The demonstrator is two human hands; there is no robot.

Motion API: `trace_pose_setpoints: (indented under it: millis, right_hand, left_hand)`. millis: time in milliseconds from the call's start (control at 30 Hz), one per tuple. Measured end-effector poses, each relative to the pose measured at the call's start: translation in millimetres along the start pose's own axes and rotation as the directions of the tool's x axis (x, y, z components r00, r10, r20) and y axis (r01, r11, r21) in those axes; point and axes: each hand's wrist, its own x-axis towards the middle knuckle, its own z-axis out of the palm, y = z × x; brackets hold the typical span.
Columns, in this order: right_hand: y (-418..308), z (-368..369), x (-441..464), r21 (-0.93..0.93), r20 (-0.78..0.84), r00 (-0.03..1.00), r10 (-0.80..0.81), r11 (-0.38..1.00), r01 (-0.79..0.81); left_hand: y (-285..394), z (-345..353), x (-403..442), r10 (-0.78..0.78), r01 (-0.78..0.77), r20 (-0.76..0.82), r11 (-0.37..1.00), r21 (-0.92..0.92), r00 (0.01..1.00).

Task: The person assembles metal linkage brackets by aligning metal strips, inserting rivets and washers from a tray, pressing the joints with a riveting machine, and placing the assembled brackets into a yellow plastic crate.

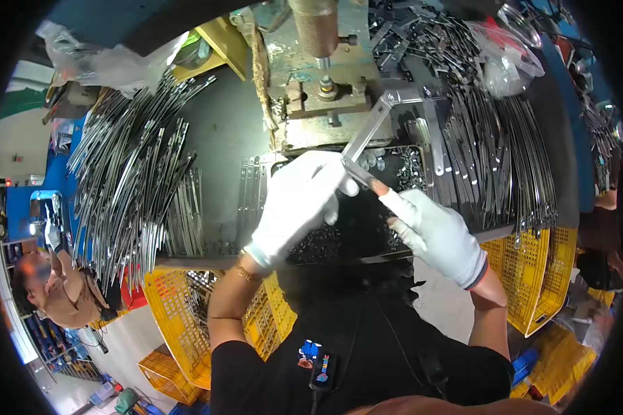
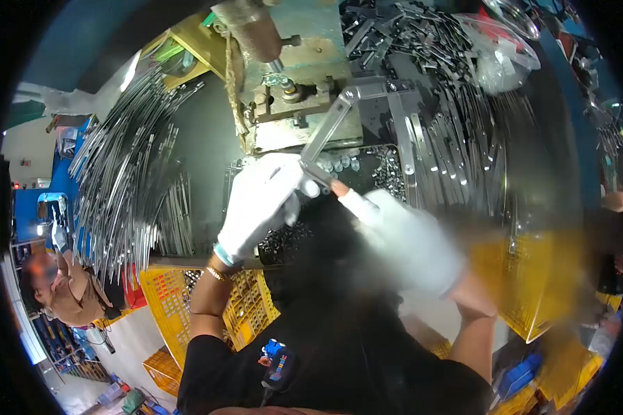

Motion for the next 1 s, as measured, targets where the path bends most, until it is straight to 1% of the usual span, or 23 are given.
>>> trace_pose_setpoints:
  millis: [33,67,100,133,167,200,233,300,400,500,533,633,667,767,800,867,967,1000]
  right_hand:
    - [-1.0,-5.1,-2.1,-0.085,0.067,0.995,0.067,0.994,-0.061]
    - [4.5,-2.2,-3.2,-0.195,-0.094,0.996,0.001,0.981,-0.019]
    - [6.1,-0.7,2.8,-0.233,-0.193,0.981,-0.001,0.971,-0.045]
    - [7.8,0.6,8.9,-0.265,-0.290,0.957,-0.002,0.961,-0.079]
    - [3.8,-1.7,21.7,-0.175,-0.339,0.933,0.119,0.967,-0.187]
    - [-1.2,-9.0,33.0,-0.282,-0.330,0.941,0.080,0.943,-0.179]
    - [4.8,-13.0,43.4,-0.304,-0.298,0.955,0.014,0.946,-0.109]
    - [10.3,-11.2,56.9,-0.393,-0.270,0.963,0.005,0.912,-0.115]
    - [10.4,-12.5,53.7,-0.353,-0.253,0.967,0.025,0.928,-0.116]
    - [8.5,-15.9,59.3,-0.432,-0.236,0.971,0.040,0.891,-0.142]
    - [12.0,-11.8,57.5,-0.390,-0.273,0.962,0.005,0.914,-0.116]
    - [12.0,-13.4,52.7,-0.387,-0.226,0.974,-0.006,0.918,-0.084]
    - [11.6,-13.9,54.1,-0.391,-0.227,0.974,0.000,0.916,-0.092]
    - [8.4,-18.0,61.7,-0.406,-0.224,0.974,0.021,0.907,-0.113]
    - [9.3,-20.2,57.4,-0.387,-0.209,0.978,0.001,0.918,-0.084]
    - [9.5,-20.6,56.8,-0.389,-0.211,0.977,-0.009,0.918,-0.075]
    - [9.2,-24.8,58.8,-0.414,-0.196,0.980,-0.026,0.908,-0.059]
    - [8.5,-27.2,58.9,-0.425,-0.189,0.981,-0.031,0.904,-0.054]
  left_hand:
    - [9.2,-10.9,8.1,0.041,-0.042,0.018,0.996,0.083,0.999]
    - [21.5,-17.8,13.9,0.049,-0.049,0.041,0.999,0.020,0.998]
    - [33.6,-21.9,17.9,0.046,-0.043,0.067,0.998,-0.043,0.997]
    - [44.0,-24.3,25.1,0.106,-0.107,0.052,0.994,0.026,0.993]
    - [51.4,-27.3,36.1,0.172,-0.175,0.040,0.980,0.096,0.984]
    - [52.5,-34.4,48.1,0.249,-0.253,0.069,0.966,0.053,0.966]
    - [55.2,-41.1,59.8,0.227,-0.233,0.095,0.971,0.061,0.969]
    - [51.1,-47.7,73.0,0.244,-0.241,0.118,0.970,-0.033,0.963]
    - [52.2,-47.1,74.4,0.212,-0.205,0.145,0.977,-0.061,0.966]
    - [52.4,-49.2,78.6,0.201,-0.197,0.154,0.980,-0.041,0.968]
    - [50.4,-50.0,79.9,0.183,-0.175,0.162,0.983,-0.059,0.970]
    - [47.7,-44.5,79.0,0.180,-0.176,0.134,0.984,-0.041,0.975]
    - [51.8,-43.8,77.1,0.183,-0.186,0.118,0.982,0.014,0.976]
    - [48.6,-46.8,79.7,0.212,-0.212,0.123,0.977,-0.016,0.969]
    - [51.2,-46.5,79.8,0.189,-0.189,0.122,0.982,-0.013,0.974]
    - [53.2,-45.2,76.6,0.137,-0.137,0.116,0.991,-0.008,0.984]
    - [52.8,-47.8,77.2,0.131,-0.133,0.140,0.991,0.004,0.981]
    - [51.4,-48.7,74.8,0.128,-0.124,0.159,0.992,-0.036,0.979]
